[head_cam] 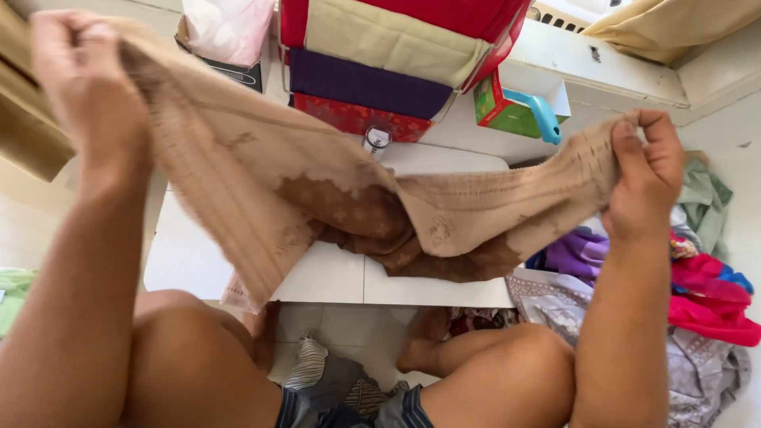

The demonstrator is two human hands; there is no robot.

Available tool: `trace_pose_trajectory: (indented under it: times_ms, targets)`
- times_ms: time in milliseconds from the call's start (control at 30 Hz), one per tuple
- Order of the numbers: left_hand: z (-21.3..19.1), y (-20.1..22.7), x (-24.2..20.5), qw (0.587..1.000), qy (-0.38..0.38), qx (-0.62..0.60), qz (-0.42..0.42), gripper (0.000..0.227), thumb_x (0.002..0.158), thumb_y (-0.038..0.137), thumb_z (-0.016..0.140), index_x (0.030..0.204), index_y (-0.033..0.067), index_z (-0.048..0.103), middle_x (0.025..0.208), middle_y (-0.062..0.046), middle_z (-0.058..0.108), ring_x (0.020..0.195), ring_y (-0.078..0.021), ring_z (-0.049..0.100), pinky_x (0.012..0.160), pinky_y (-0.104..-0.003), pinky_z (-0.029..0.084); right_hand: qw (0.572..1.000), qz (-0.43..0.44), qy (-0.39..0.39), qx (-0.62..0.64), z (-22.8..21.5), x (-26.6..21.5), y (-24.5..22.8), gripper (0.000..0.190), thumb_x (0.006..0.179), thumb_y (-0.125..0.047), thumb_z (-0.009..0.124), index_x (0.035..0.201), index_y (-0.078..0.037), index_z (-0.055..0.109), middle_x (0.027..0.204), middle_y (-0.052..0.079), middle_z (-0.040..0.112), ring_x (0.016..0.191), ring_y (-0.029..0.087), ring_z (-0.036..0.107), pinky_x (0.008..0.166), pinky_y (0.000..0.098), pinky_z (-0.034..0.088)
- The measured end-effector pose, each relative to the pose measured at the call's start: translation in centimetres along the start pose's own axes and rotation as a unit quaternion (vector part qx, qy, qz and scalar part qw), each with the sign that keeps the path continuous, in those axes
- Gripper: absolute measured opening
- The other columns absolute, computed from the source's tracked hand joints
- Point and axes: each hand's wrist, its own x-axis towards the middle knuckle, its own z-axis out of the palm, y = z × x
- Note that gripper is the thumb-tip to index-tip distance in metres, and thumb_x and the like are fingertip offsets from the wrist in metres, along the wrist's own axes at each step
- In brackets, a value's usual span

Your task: A person cleans a brown patterned fabric using a lint roller and then folds it neatly on a small table.

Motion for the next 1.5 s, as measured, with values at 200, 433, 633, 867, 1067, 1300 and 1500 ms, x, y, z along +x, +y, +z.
trace_pose_trajectory:
  times_ms: [200,433,633,867,1067,1300,1500]
  targets:
    - [-4.3,-4.2,0.1,0.984,0.014,-0.161,-0.077,0.014,0.114,0.016,0.04,0.118,0.0109,0.053,0.118,0.0,0.057,0.108,-0.0067,0.054,0.106,-0.022,0.048,0.953,0.185,-0.228,0.069,-3.8,-1.9,-0.8,0.016,0.102,-0.007,0.054,0.117,-0.002,0.057,0.11,0.005,0.06,0.087,0.008,0.055,0.075,0.0167,0.043]
    - [-6.4,-4.1,0.6,0.953,0.04,-0.152,-0.258,0.036,0.101,0.045,0.047,0.122,0.0234,0.067,0.118,0.012,0.073,0.106,0.0059,0.074,0.097,-0.009,0.064,0.946,0.121,0.243,0.178,-5.5,1.5,3.7,0.019,0.099,-0.018,0.067,0.114,-0.007,0.073,0.11,0.001,0.077,0.093,0.008,0.073,0.086,0.0194,0.062]
    - [-5.1,-3.9,-0.4,0.979,-0.021,-0.032,-0.2,0.006,0.116,0.019,0.057,0.115,0.0187,0.062,0.108,0.008,0.062,0.095,-0.001,0.057,0.089,-0.018,0.054,0.979,0.099,0.177,-0.019,-4.1,1.0,4.2,0.015,0.1,-0.02,0.06,0.113,-0.019,0.068,0.109,-0.006,0.069,0.096,0.003,0.065,0.088,0.0146,0.057]
    - [3.1,4.9,-5.4,0.927,-0.162,-0.149,-0.303,0.007,0.094,0.022,0.07,0.097,0.0161,0.071,0.079,0.004,0.061,0.067,-0.0042,0.056,0.061,-0.018,0.05,0.99,0.115,-0.04,-0.075,7.7,-2.8,3.2,0.012,0.09,-0.011,0.077,0.102,-0.015,0.075,0.088,-0.004,0.069,0.076,0.001,0.058,0.074,0.0155,0.047]
    - [6.9,8.6,-9.4,0.876,-0.207,-0.203,-0.386,0.006,0.081,0.016,0.076,0.086,0.0136,0.078,0.066,0.001,0.063,0.058,-0.0052,0.055,0.051,-0.019,0.047,0.979,0.146,-0.138,-0.042,16.5,-6.8,2.8,0.014,0.081,-0.011,0.083,0.095,-0.01,0.08,0.076,0.0,0.073,0.071,0.004,0.062,0.071,0.0212,0.054]
    - [8.4,9.2,-11.4,0.867,-0.3,-0.146,-0.369,0.012,0.079,0.016,0.08,0.09,0.0115,0.084,0.069,-0.005,0.074,0.062,-0.0061,0.061,0.057,-0.024,0.056,0.963,0.218,-0.159,-0.003,20.1,-8.0,0.9,0.013,0.083,-0.007,0.081,0.097,-0.005,0.081,0.074,0.007,0.077,0.069,0.007,0.068,0.072,0.0232,0.059]
    - [8.2,9.7,-10.8,0.869,-0.315,-0.116,-0.364,0.014,0.081,0.02,0.077,0.092,0.0137,0.085,0.054,-0.002,0.065,0.055,-0.006,0.057,0.058,-0.023,0.053,0.968,0.197,-0.151,-0.029,20.2,-7.5,1.5,0.013,0.086,-0.006,0.08,0.099,-0.004,0.082,0.075,0.008,0.079,0.072,0.007,0.07,0.074,0.0246,0.06]
